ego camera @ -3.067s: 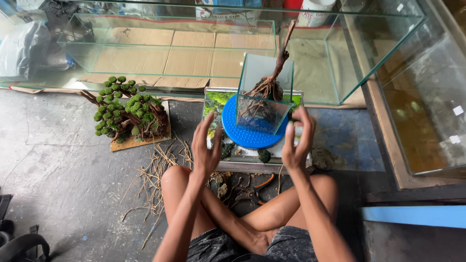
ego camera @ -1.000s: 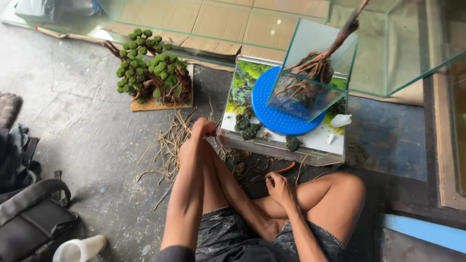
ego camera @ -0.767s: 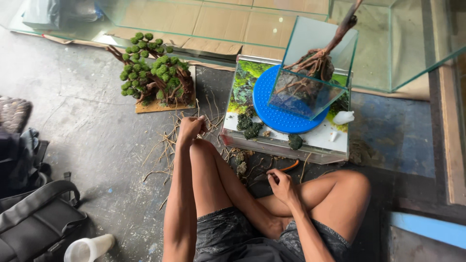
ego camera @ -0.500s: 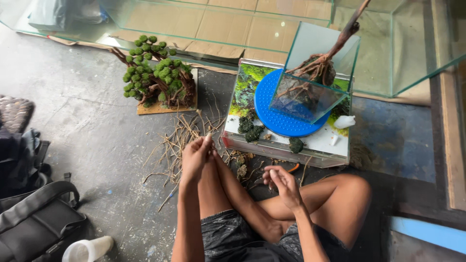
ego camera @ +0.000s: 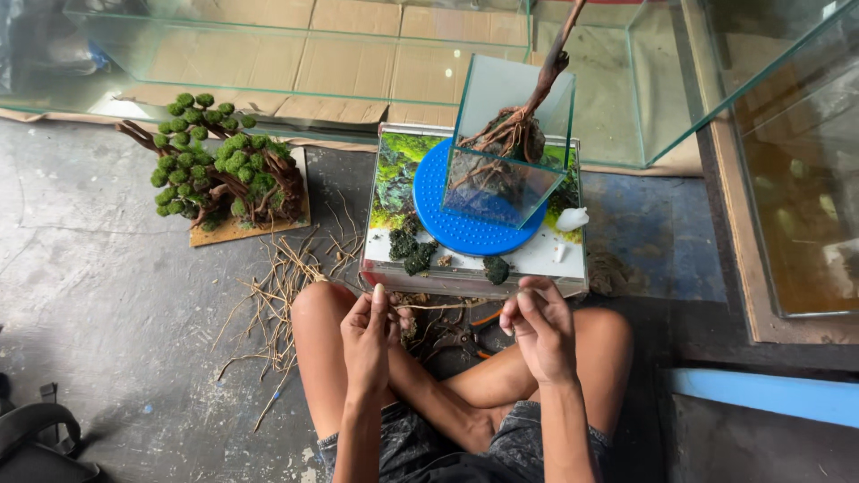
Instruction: The person arranges a piece of driftwood inside a small glass tank, applying glue to secure it. They then cut a thin stick with pliers and insert it into the arrangement, applying more glue to fix it in place.
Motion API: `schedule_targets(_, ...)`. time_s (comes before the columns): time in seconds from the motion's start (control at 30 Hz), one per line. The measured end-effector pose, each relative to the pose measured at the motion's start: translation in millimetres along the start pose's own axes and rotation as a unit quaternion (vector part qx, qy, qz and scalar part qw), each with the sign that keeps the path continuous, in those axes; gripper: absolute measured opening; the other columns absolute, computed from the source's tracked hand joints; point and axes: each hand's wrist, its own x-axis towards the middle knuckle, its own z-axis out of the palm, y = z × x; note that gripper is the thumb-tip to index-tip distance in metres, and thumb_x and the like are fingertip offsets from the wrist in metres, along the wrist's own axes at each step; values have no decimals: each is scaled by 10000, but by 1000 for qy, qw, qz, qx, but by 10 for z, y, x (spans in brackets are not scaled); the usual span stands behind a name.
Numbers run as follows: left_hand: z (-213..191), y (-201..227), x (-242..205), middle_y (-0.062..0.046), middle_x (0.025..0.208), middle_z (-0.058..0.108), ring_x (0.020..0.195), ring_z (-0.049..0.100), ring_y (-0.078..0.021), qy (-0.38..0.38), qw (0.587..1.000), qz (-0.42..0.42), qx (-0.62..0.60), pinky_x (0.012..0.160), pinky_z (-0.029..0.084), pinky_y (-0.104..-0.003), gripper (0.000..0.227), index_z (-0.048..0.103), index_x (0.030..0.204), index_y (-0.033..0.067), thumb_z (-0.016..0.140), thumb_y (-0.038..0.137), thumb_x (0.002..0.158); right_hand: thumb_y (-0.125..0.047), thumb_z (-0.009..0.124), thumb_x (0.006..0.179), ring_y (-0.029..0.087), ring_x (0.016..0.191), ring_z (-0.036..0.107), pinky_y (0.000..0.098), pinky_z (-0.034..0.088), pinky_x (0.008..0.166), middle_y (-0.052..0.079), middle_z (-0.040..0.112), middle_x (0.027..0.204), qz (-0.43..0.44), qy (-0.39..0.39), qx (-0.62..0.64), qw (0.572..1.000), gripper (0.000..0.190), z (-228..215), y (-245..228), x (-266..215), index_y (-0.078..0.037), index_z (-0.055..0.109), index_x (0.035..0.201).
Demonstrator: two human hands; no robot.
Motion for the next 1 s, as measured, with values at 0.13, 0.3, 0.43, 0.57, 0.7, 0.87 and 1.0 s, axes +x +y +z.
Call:
schedule_targets(0.13, 25, -116, -66, -207, 656, 691, 502, 672, -188, 4, 1000, -12, -18, 345, 377, -162, 265, 600, 889, 0, 539, 223, 1019, -34, 550, 948, 195, 628, 631, 274, 488, 537, 149, 636, 761, 35, -6, 9, 999, 176, 83, 141, -103, -17, 551, 1123)
schedule_targets(0.3, 81, -29, -280, -180, 725, 721, 530, 620, -133, -27, 999, -32, 4, 405, 369, -191, 274, 597, 844, 29, 553, 260, 984, -99, 644, 914, 187, 621, 529, 279, 442, 555, 117, 549, 752, 92, 47, -15, 995, 139, 348, 68, -183, -75, 519, 971)
schedule_targets(0.43, 52, -68, -375, -182, 731, 723, 546, 636, -150, -35, 998, -56, -2, 436, 396, -190, 262, 615, 842, 8, 563, 223, 982, -94, 629, 926, 176, 650, 553, 280, 466, 560, 105, 555, 771, 106, 100, -24, 989, 159, 314, 188, -220, -81, 479, 976)
schedule_targets(0.57, 57, -105, -397, -182, 748, 735, 577, 660, -156, -89, 995, -27, 28, 446, 423, -203, 241, 630, 849, 1, 568, 200, 971, -71, 620, 923, 179, 684, 572, 274, 476, 566, 109, 568, 809, 117, 124, -3, 985, 240, 228, 250, -222, -45, 503, 1130)
schedule_targets(0.7, 63, -87, -404, -124, 672, 711, 525, 623, -121, -147, 988, -1, 53, 439, 434, -197, 266, 625, 755, 24, 609, 201, 953, -27, 642, 887, 165, 706, 602, 267, 489, 579, 87, 596, 837, 119, 149, -32, 981, 360, 173, 270, -218, -31, 506, 1220)
schedule_targets(0.87, 99, 79, -459, -63, 575, 655, 488, 555, -80, -142, 979, -3, 147, 453, 413, -201, 287, 677, 728, 31, 641, 229, 933, -127, 662, 878, 189, 603, 627, 268, 463, 519, 140, 667, 759, 165, 88, -234, 954, 254, 225, 88, -280, 8, 626, 1090)
schedule_targets(1.0, 157, 254, -513, -3, 534, 575, 507, 485, -68, -170, 956, 49, 235, 509, 401, -225, 369, 591, 620, 83, 620, 248, 949, -382, 599, 905, 88, 405, 409, 259, 392, 450, 44, 543, 445, 247, 2, -514, 822, 311, 316, -125, -308, -111, 731, 981)
